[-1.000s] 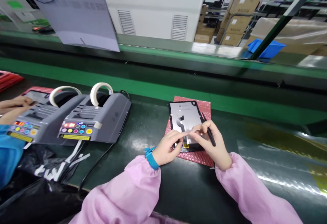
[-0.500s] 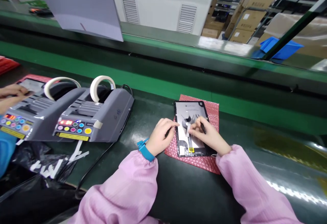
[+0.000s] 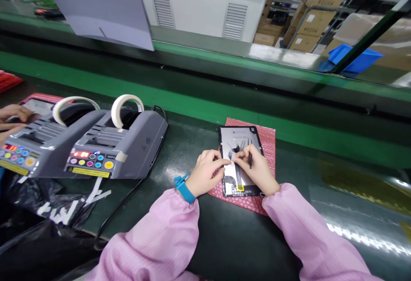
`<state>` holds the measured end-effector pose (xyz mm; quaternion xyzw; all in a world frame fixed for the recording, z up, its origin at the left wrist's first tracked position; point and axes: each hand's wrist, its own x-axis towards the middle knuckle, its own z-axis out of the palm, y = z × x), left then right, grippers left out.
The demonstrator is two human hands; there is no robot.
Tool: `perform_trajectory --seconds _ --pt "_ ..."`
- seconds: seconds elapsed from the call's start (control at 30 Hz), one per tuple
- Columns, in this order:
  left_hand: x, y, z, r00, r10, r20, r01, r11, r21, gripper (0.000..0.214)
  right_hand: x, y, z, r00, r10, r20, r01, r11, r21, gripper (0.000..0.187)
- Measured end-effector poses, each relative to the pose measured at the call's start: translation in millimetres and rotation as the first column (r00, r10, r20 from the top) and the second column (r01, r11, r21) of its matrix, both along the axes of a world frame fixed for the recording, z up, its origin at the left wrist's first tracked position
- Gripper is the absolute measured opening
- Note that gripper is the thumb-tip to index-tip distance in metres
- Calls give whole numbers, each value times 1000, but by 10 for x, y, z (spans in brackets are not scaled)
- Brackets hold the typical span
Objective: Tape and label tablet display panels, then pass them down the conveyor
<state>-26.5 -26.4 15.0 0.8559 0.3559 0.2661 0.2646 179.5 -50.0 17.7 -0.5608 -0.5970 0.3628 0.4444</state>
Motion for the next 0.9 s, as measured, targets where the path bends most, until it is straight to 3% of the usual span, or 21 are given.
perform_trajectory --seconds 0.9 --pt "16 -30 11 980 -21 -198 32 998 53 33 -97 3 -25 985 -79 155 73 996 43 28"
